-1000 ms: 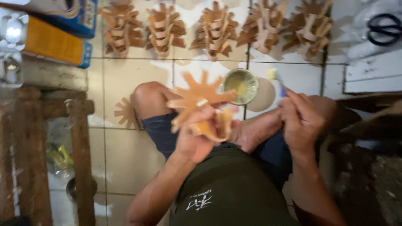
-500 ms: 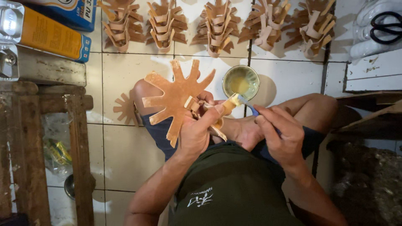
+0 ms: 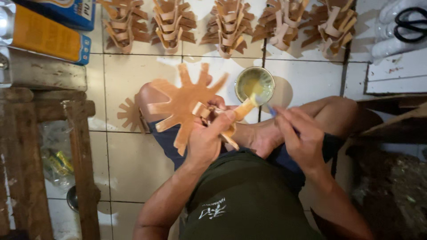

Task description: The person sits on the floor and uses a brush to apply glue from a bowl onto cut leather pieces, then presses and folds the pieces together to assemble them, placing finished assemblies on the floor with other completed pieces.

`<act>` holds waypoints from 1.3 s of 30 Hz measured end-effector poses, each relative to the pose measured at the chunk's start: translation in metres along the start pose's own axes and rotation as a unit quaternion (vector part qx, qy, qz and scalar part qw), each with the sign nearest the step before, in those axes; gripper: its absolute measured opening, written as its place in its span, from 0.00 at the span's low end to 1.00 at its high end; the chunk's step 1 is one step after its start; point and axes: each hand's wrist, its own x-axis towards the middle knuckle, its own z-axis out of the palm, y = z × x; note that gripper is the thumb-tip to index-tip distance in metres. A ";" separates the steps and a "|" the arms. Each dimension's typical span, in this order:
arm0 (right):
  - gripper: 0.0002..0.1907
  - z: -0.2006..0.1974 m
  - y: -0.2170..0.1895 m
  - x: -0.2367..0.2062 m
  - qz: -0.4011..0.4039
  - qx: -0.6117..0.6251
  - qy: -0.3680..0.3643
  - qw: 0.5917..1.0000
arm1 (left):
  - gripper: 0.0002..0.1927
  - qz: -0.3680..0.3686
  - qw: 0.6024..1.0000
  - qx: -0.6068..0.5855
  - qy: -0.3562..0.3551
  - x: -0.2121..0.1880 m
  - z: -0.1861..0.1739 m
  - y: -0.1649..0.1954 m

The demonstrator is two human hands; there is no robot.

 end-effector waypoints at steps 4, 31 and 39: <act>0.12 -0.001 -0.010 0.005 0.068 0.062 0.027 0.995 | 0.27 0.028 0.999 0.020 -0.012 0.000 -0.007 0.001; 0.28 0.024 0.010 -0.027 -0.029 0.035 -0.024 0.999 | 0.11 -0.087 0.995 -0.045 0.030 0.019 -0.030 -0.033; 0.26 0.068 -0.001 -0.004 -0.057 0.064 -0.115 0.990 | 0.16 -0.175 0.977 -0.121 0.021 0.030 -0.026 -0.030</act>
